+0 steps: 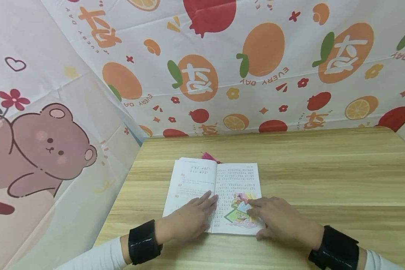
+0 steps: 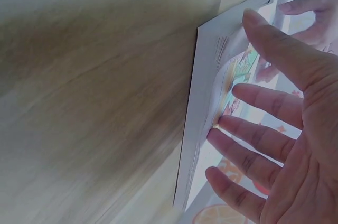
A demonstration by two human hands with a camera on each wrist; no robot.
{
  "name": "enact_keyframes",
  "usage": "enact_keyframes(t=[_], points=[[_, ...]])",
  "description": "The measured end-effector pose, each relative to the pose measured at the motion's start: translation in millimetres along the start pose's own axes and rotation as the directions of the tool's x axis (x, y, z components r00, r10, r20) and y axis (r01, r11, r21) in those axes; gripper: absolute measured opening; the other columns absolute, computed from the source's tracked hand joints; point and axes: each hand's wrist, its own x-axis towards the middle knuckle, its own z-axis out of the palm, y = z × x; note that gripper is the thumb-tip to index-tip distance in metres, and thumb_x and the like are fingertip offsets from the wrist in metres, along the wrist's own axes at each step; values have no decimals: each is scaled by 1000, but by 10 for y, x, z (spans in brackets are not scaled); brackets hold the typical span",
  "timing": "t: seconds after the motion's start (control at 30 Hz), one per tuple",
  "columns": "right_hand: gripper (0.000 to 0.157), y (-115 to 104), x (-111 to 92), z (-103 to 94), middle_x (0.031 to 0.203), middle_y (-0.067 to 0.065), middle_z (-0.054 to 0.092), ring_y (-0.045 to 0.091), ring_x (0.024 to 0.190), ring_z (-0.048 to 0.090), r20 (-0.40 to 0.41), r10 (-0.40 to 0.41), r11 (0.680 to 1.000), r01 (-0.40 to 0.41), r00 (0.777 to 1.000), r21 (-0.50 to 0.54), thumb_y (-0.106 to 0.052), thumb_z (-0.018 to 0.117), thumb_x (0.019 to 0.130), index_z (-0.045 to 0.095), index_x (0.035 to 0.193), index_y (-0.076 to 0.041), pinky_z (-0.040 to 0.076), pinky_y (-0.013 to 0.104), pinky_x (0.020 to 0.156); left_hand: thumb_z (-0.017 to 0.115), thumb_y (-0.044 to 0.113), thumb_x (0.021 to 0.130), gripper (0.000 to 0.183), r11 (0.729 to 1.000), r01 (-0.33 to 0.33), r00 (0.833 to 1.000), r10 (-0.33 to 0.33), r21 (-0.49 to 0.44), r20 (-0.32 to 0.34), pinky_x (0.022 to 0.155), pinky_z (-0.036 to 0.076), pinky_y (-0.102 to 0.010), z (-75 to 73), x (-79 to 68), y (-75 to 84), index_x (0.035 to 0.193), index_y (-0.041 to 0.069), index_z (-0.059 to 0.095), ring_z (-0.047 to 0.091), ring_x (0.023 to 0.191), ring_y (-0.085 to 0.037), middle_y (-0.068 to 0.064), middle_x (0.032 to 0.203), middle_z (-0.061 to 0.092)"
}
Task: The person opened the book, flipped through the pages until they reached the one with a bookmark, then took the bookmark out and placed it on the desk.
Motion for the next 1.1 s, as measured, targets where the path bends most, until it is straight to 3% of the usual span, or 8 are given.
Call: enact_keyframes(t=[0.2,0.33,0.57,0.67,0.77,0.87,0.93,1.1], points=[[43,-23,13,-24,121,5,61,20,105,53,-14,-69,997,68,998,-41,-36,70,74,63,113,-18,50,46,84,39,51,89,67,997,2,1000,-3,-74,-5,98,36,-56,62,23,32,136,2,36,11,132,-31,-12,147,28],[38,-103,67,-31,113,2,65,16,103,54,-118,-213,958,183,970,-221,-15,68,73,65,110,-15,50,43,84,31,65,85,82,995,31,999,-35,-94,-40,95,37,-59,88,50,86,137,1,32,14,131,-35,-16,146,30],[34,-252,153,-124,124,7,59,20,117,45,-342,-399,876,244,851,-415,-18,39,93,58,119,-9,45,44,88,36,61,85,84,999,21,987,-28,-40,-161,91,43,-56,71,135,182,140,-2,23,23,128,-37,-18,148,23],[41,-309,187,-148,126,11,57,23,118,44,-446,-440,870,246,779,-428,-23,26,98,55,122,-7,44,45,88,47,44,85,83,1000,24,971,-21,8,-238,90,45,-51,35,162,206,142,-1,7,24,128,-33,-18,151,12],[43,-331,194,-148,131,14,52,25,119,43,-521,-408,895,216,750,-391,-26,29,96,50,127,-5,39,43,92,58,28,79,95,998,56,946,-41,39,-322,88,47,-51,-17,159,217,143,5,-9,22,129,-33,-18,152,-1],[46,-310,174,-138,134,15,48,26,120,41,-549,-341,927,173,763,-334,-29,30,95,47,130,-4,32,42,96,67,23,73,105,991,92,916,-48,93,-398,90,43,-56,-59,128,211,144,16,-10,14,131,-36,-18,151,-9],[47,-280,146,-122,136,14,47,25,121,39,-534,-299,940,147,791,-308,-30,30,94,45,131,-4,31,42,96,69,24,73,99,969,112,909,-10,222,-416,94,38,-58,-69,99,187,146,20,2,6,132,-38,-17,152,-9],[50,-211,51,-40,139,11,43,22,124,36,-384,-196,956,89,902,-279,-32,48,88,44,133,-10,41,45,92,56,33,83,46,825,108,921,126,555,-368,101,28,-56,-16,37,91,128,23,50,5,133,-34,-8,152,16]])
